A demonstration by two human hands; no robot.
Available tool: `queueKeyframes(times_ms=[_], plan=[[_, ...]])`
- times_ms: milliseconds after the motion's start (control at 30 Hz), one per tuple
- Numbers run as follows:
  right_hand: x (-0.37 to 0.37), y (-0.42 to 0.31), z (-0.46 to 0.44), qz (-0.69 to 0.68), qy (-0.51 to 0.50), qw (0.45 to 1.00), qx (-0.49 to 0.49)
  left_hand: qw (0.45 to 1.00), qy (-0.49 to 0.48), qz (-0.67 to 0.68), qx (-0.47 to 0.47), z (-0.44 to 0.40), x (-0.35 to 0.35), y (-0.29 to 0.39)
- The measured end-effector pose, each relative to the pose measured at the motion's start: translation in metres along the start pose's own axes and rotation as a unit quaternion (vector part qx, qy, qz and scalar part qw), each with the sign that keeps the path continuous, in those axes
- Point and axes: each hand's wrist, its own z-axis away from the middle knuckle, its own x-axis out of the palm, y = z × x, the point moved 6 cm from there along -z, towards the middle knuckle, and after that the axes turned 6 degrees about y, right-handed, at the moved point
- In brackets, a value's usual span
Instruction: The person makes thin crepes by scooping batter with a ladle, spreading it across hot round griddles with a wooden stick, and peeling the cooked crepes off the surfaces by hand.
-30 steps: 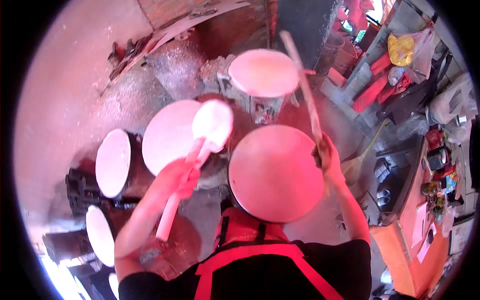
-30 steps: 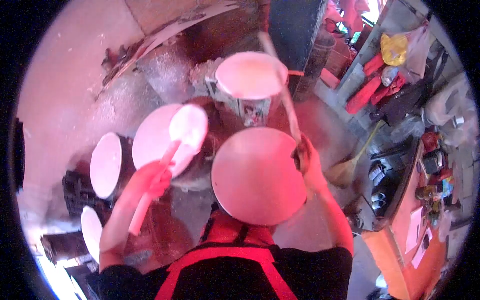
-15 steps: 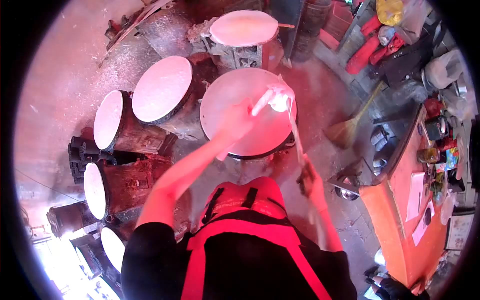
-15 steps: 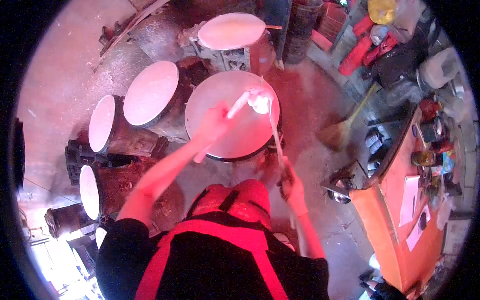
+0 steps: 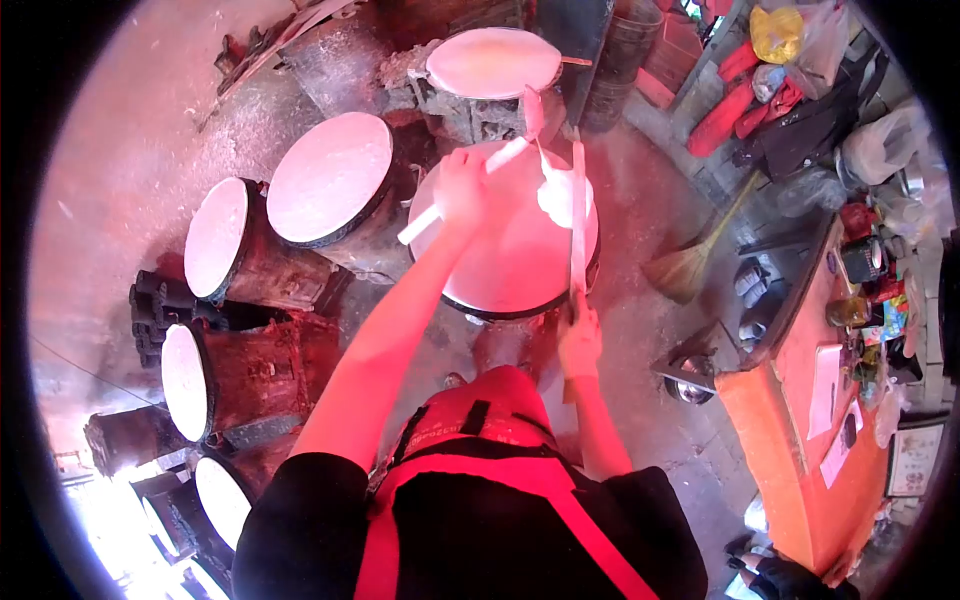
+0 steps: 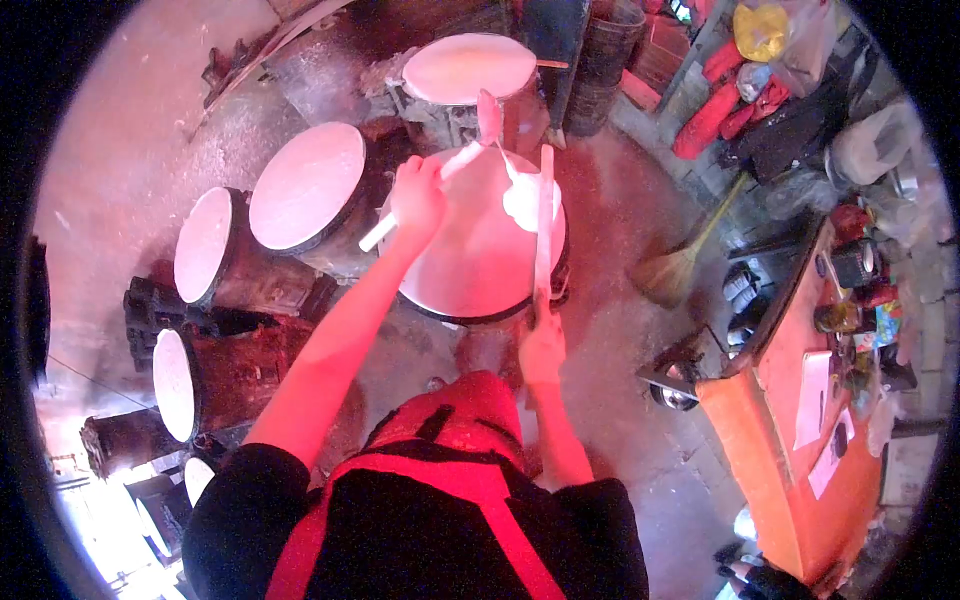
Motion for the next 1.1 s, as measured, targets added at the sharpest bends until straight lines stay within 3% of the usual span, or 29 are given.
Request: queueKeyframes(times_ms=[67, 133, 167, 200, 233, 367, 433, 500, 567, 700, 767, 867, 967, 1100], plan=[[0.042, 0.003, -0.028, -0.142, 0.051, 0.984, -0.093, 1.0, -0.02, -0.006, -0.023, -0.002, -0.01, -0.014], [0.063, 0.006, -0.042, -0.331, 0.001, 0.944, -0.002, 0.999, -0.002, 0.014, -0.038, 0.004, -0.016, -0.028], [0.066, -0.001, -0.041, -0.437, -0.072, 0.886, 0.138, 0.998, -0.01, 0.025, -0.05, 0.007, -0.019, -0.036], [0.068, -0.014, -0.032, -0.527, -0.14, 0.792, 0.273, 0.997, -0.018, 0.036, -0.061, 0.011, -0.023, -0.043], [0.052, -0.032, -0.022, -0.57, -0.139, 0.767, 0.262, 0.996, -0.022, 0.052, -0.076, 0.017, -0.031, -0.052], [0.066, -0.02, 0.025, -0.523, 0.017, 0.812, 0.259, 0.966, -0.057, 0.174, -0.181, 0.067, -0.063, -0.109], [0.103, -0.015, 0.017, -0.484, 0.008, 0.85, 0.206, 0.891, -0.181, 0.249, -0.335, 0.101, -0.075, -0.137], [0.101, -0.063, 0.006, -0.473, -0.006, 0.849, 0.236, 0.795, -0.171, 0.378, -0.441, 0.133, -0.095, -0.143], [0.141, -0.063, -0.034, -0.487, 0.006, 0.847, 0.213, 0.736, -0.161, 0.425, -0.502, 0.157, -0.11, -0.145], [0.121, -0.098, -0.053, -0.428, -0.132, 0.866, 0.223, 0.627, -0.163, 0.504, -0.571, 0.198, -0.138, -0.149], [0.096, -0.1, -0.046, -0.437, -0.203, 0.842, 0.243, 0.523, -0.171, 0.555, -0.624, 0.227, -0.144, -0.172], [0.077, -0.044, -0.02, -0.456, -0.095, 0.853, 0.236, 0.384, -0.169, 0.588, -0.691, 0.271, -0.164, -0.206], [0.062, -0.029, 0.006, -0.469, -0.004, 0.837, 0.283, 0.369, -0.135, 0.546, -0.739, 0.332, -0.177, -0.247], [0.08, -0.076, -0.011, -0.425, -0.123, 0.864, 0.239, 0.251, -0.049, 0.525, -0.812, 0.41, -0.184, -0.277]])
